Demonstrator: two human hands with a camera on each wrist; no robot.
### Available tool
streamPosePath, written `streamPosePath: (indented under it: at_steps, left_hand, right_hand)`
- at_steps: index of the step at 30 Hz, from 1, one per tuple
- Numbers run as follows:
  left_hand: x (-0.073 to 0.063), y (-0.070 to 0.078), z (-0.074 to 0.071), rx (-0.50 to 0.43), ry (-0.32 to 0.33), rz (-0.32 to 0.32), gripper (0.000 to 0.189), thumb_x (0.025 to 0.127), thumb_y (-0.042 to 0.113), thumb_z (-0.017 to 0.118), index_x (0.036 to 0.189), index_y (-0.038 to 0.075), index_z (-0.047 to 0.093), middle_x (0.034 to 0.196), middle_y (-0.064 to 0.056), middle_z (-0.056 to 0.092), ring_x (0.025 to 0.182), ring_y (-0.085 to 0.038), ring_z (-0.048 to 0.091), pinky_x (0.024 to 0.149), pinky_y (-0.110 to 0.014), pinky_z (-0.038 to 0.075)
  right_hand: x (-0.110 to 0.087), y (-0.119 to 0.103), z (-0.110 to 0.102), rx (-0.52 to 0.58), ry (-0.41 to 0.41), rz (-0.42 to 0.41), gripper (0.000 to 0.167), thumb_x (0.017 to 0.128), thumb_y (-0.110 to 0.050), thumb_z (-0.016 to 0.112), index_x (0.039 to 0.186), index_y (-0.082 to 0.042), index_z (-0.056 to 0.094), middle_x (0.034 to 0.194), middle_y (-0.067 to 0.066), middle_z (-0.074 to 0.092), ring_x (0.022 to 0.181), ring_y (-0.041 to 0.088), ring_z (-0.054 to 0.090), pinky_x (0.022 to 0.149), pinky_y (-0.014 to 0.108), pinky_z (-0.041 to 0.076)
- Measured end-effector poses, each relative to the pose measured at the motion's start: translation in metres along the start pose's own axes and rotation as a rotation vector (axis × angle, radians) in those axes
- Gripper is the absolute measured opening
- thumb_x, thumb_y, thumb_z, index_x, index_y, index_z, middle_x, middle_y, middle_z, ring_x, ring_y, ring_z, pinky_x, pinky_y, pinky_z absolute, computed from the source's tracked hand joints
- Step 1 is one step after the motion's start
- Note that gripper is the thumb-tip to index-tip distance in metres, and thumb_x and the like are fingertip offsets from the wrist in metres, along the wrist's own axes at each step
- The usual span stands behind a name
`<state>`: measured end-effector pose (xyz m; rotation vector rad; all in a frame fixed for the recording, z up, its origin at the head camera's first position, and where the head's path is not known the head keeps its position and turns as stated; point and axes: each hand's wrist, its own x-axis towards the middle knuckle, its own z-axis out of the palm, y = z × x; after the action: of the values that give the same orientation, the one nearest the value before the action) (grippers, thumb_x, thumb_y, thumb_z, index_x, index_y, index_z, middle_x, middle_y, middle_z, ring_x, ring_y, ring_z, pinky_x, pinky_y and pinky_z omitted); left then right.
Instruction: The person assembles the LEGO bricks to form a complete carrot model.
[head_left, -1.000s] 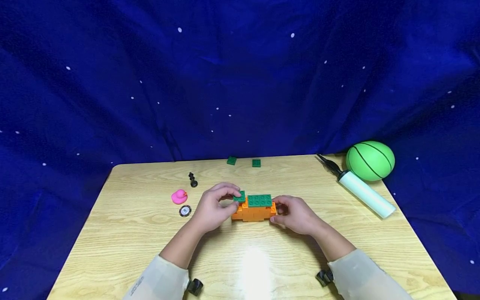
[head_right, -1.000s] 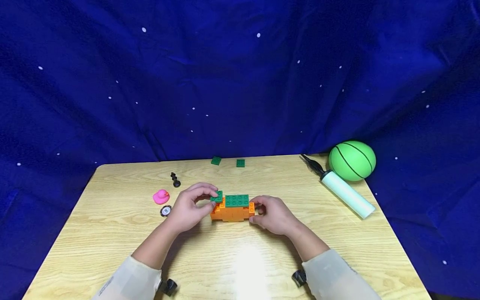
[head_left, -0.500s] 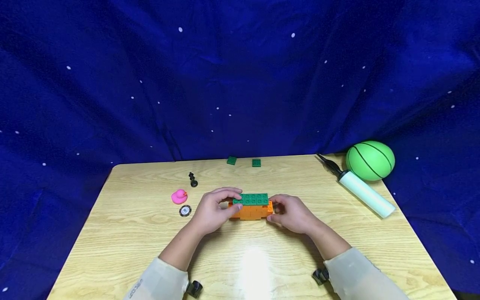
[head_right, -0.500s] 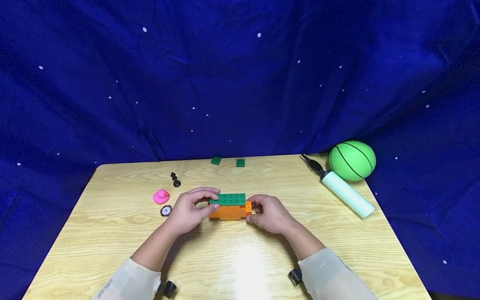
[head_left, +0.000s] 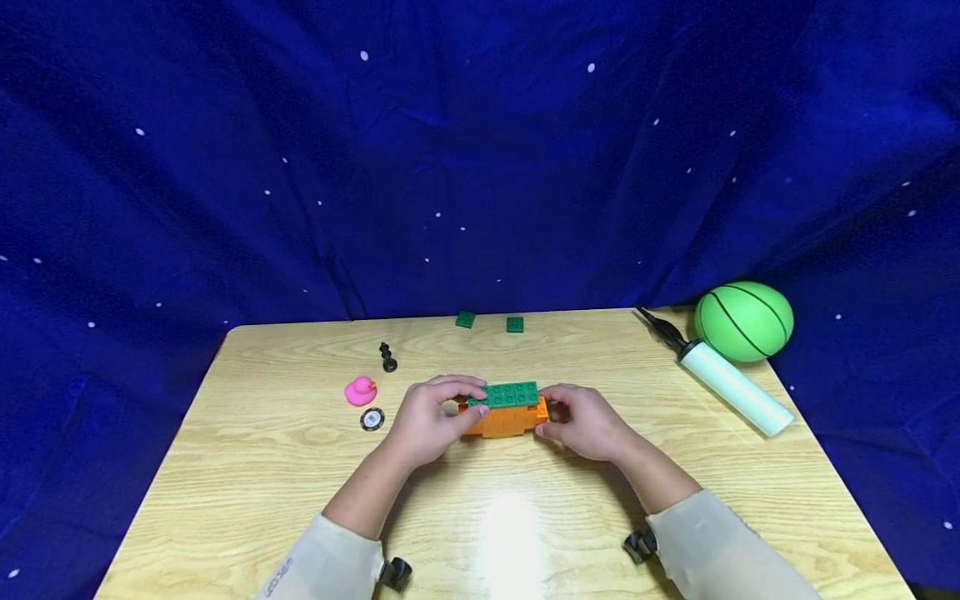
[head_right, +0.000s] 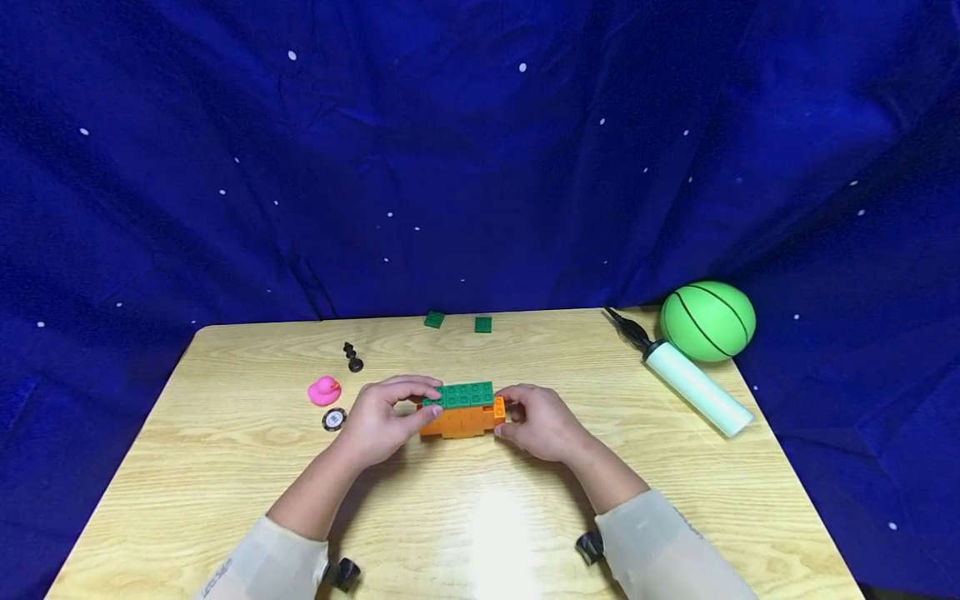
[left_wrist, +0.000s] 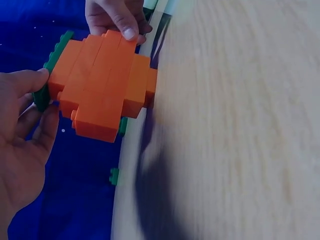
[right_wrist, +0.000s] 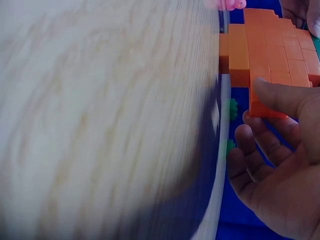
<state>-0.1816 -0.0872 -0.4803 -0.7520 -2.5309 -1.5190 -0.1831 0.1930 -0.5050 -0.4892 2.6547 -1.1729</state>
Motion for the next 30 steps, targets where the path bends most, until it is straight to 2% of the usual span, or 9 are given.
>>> streamPosePath:
  at_steps: [8,16,24,30]
  left_hand:
    - [0.0056,-0.0016,-0.0028,0.031,-0.029,0.027,0.013,0.090,0.017,0.083,0.102,0.022,0.079,0.120,0.008,0.073,0.112,-0.013,0.068,0.094,-0.040,0.056]
    - [0.0082,-0.0026,-0.0057,0.014,-0.066,-0.021,0.015,0.091,0.017,0.082,0.103,0.024,0.077,0.122,0.008,0.072,0.109,-0.014,0.068,0.091,-0.040,0.057]
    - [0.0090,-0.0035,-0.0064,-0.035,-0.086,-0.058,0.031,0.092,0.017,0.081,0.121,0.019,0.072,0.120,0.006,0.070,0.111,-0.021,0.065,0.089,-0.044,0.057]
    - [0.0082,-0.0027,-0.0072,-0.094,-0.092,-0.077,0.034,0.091,0.016,0.082,0.122,0.022,0.071,0.122,0.003,0.069,0.112,-0.021,0.065,0.092,-0.046,0.057]
  right_hand:
    - [-0.0006,-0.0020,0.0003,-0.001,0.003,0.027,0.052,0.091,-0.013,0.080,0.138,0.002,0.062,0.093,0.000,0.060,0.076,0.016,0.053,0.066,0.031,0.047]
    - [-0.0012,-0.0014,0.0020,0.042,0.007,0.029,0.044,0.090,-0.011,0.081,0.131,-0.002,0.067,0.092,0.002,0.060,0.074,0.016,0.053,0.062,0.029,0.047]
    - [-0.0036,-0.0004,0.0035,0.041,0.008,0.009,0.033,0.090,-0.011,0.082,0.121,-0.008,0.071,0.090,0.002,0.059,0.071,0.016,0.052,0.058,0.028,0.046]
    - [-0.0031,-0.0019,0.0026,0.034,0.011,-0.003,0.033,0.089,-0.010,0.082,0.120,-0.008,0.071,0.089,0.002,0.059,0.071,0.016,0.053,0.059,0.028,0.047]
